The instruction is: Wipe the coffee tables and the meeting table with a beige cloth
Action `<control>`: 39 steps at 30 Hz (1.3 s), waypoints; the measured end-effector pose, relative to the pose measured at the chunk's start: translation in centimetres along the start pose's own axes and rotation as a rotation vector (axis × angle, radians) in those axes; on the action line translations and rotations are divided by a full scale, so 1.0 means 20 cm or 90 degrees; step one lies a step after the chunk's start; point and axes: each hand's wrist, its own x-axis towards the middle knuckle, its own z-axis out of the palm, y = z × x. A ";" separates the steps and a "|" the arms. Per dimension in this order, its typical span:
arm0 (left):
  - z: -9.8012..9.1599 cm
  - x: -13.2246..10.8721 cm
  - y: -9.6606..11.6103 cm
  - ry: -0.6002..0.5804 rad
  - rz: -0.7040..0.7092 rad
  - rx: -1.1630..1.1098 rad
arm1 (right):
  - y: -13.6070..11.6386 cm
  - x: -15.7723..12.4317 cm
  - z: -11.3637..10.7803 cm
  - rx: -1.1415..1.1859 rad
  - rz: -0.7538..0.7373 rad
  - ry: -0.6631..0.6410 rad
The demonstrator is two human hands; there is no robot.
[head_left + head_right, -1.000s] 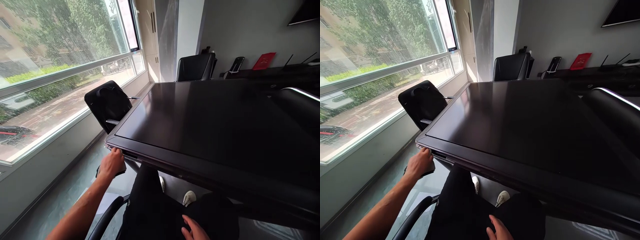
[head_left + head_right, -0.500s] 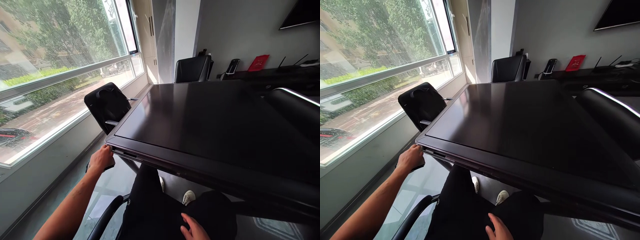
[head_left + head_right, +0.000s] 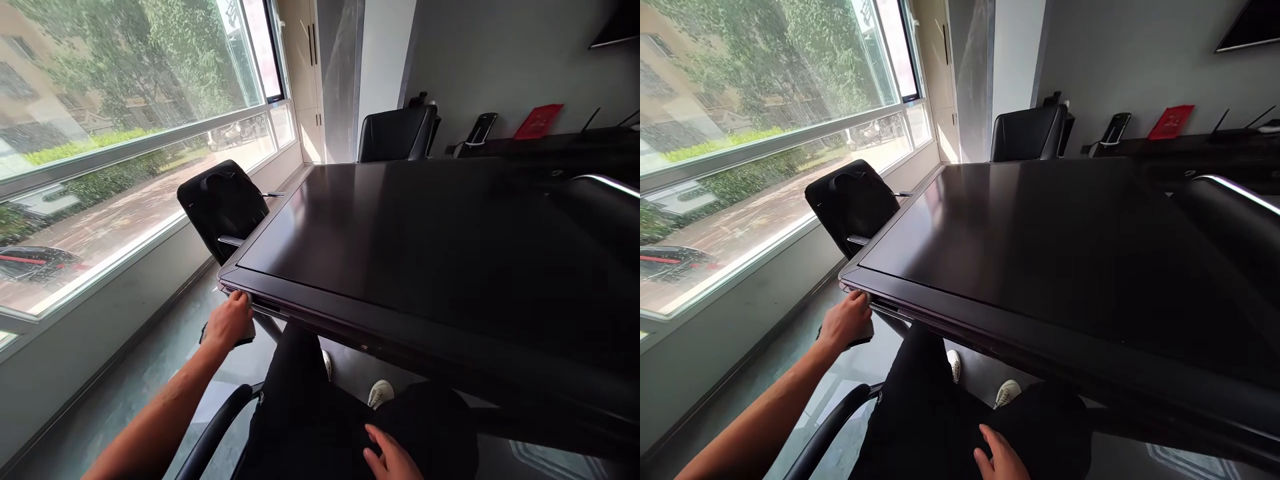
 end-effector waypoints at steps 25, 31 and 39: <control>-0.12 -0.19 0.37 -0.035 0.195 0.014 | -0.23 -0.11 -0.07 -0.049 0.029 -0.005; -0.09 -0.31 0.70 -0.035 0.301 -0.025 | -0.25 -0.11 -0.07 -0.048 0.027 -0.006; -0.19 -0.48 1.27 -0.038 0.571 -0.104 | -0.27 -0.13 -0.09 -0.056 0.054 -0.009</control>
